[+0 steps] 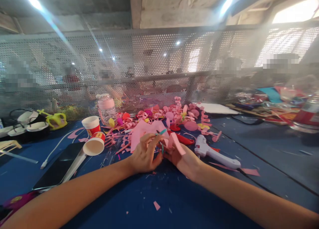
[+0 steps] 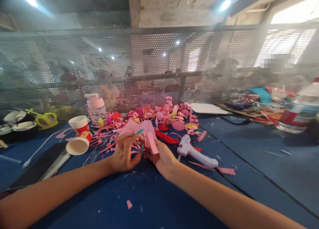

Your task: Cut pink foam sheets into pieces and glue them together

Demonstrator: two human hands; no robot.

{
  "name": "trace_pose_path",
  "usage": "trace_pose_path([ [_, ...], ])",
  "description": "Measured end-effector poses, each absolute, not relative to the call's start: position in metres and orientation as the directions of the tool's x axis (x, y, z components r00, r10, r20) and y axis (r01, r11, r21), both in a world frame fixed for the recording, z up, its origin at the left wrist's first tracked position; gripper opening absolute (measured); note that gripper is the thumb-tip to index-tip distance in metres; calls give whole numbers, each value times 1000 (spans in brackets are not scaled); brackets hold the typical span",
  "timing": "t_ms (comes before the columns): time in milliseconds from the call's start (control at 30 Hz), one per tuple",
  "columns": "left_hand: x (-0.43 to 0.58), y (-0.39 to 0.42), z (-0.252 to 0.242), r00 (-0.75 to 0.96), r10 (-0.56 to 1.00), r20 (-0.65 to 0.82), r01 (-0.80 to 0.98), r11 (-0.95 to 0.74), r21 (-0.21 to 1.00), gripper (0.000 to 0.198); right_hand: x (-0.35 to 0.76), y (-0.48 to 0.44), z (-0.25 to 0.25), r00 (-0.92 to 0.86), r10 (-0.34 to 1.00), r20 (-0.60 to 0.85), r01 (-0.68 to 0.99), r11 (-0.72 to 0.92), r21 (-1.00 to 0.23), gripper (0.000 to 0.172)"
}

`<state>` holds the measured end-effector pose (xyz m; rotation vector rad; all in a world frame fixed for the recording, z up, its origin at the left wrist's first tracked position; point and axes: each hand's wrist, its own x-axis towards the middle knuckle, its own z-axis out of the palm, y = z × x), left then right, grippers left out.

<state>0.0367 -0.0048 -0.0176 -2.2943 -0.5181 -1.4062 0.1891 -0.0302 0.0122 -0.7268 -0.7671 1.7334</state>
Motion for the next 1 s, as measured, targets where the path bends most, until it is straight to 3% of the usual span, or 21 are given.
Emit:
trace_pose_path([
  [100, 37, -3, -14, 470, 179, 865, 480, -873, -80, 63, 189, -30, 10, -247, 966, -81, -585, -215, -782, 14],
  [200, 35, -2, -10, 550, 222, 805, 428, -903, -43, 50, 190, -27, 4, -240, 966, -97, -594, -226, -772, 14],
  [400, 30, -1, -10, 635, 44, 771, 289, -939, -184, 30, 189, -28, 10, -268, 954, -138, -591, -276, -758, 22],
  [500, 29, -1, -10, 707, 44, 706, 255, -947, -195, 23, 188, -32, 18, -299, 938, -173, -581, -323, -747, 26],
  [700, 32, -1, -4, 751, 10, 660, 134, -981, -138, 23, 189, -31, 17, -313, 930, -193, -602, -351, -717, 23],
  [1000, 33, -1, -5, 770, 62, 635, 196, -970, -144, 32, 191, -31, 15, -302, 940, -160, -600, -318, -734, 12],
])
